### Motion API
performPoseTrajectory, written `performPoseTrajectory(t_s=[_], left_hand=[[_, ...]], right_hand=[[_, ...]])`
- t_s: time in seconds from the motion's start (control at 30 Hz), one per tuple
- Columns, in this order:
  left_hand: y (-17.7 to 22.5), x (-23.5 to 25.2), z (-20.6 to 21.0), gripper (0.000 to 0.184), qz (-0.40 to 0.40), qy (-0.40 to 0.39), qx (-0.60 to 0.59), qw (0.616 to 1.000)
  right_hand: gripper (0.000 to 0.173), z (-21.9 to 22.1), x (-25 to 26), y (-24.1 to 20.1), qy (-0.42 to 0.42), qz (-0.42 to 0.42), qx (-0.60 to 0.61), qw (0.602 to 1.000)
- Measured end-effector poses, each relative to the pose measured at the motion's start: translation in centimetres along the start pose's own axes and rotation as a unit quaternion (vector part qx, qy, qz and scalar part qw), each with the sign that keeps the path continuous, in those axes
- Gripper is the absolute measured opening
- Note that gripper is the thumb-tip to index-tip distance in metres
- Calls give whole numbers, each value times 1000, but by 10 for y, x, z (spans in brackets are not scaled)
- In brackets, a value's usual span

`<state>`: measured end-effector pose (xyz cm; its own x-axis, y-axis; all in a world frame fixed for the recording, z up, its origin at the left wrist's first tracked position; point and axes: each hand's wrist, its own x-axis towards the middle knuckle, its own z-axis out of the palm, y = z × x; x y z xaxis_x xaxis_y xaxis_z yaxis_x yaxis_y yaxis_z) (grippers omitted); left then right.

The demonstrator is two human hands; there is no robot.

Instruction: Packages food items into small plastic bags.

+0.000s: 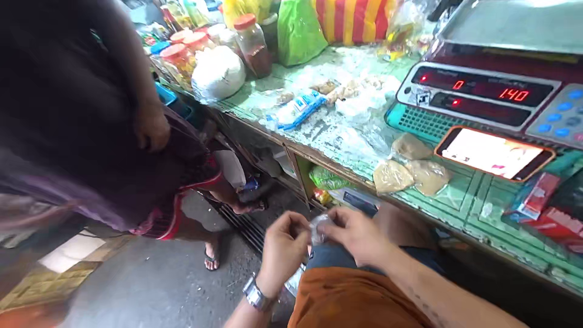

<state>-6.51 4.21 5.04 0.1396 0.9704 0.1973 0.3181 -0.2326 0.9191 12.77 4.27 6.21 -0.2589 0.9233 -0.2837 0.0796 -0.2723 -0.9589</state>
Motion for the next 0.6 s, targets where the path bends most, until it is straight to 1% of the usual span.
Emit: performPoseTrajectory(t_s=[0.03, 0.1, 0.17, 0.2, 0.23, 0.27, 0.3, 0.33, 0.4, 0.43, 0.5, 0.53, 0.6], left_hand=[[5, 5, -6, 13, 20, 17, 21, 999], [17, 16, -14, 11, 42, 53, 24, 997], [18, 25, -10, 13, 24, 66, 26, 997], [11, 30, -3, 12, -5, 44, 67, 997], [0, 33, 5, 13, -46, -4, 126, 991], [-10, 34, 12, 14, -85, -59, 175, 979], [-14, 30, 16, 12, -104, -88, 189, 972], [-8, 28, 15, 9, -91, -86, 175, 977], [12, 38, 11, 9, -3, -31, 109, 994], [17, 40, 11, 10, 16, -24, 94, 995], [15, 35, 12, 9, -15, -64, 87, 994], [18, 46, 11, 9, -11, -68, 66, 995], [39, 71, 3, 9, 54, -30, 0, 998]], right_hand=[[24, -8, 2, -13, 17, -24, -58, 998], [18, -22, 2, -38, 22, -64, -139, 988], [17, -28, 15, -47, 23, -95, -211, 972], [17, -29, 29, -42, 28, -83, -240, 967], [17, -29, 43, -30, 26, -50, -273, 960], [18, -32, 51, -15, 8, -8, -309, 951], [18, -34, 48, -3, -11, 11, -338, 941], [15, -37, 39, -3, -14, -4, -345, 938], [11, -50, 32, -31, -3, -79, -331, 940], [11, -53, 34, -43, -5, -95, -347, 933], [15, -46, 34, -52, -18, -73, -402, 912], [14, -47, 36, -69, -4, -100, -402, 910], [11, -56, 37, -107, 37, -189, -332, 923]])
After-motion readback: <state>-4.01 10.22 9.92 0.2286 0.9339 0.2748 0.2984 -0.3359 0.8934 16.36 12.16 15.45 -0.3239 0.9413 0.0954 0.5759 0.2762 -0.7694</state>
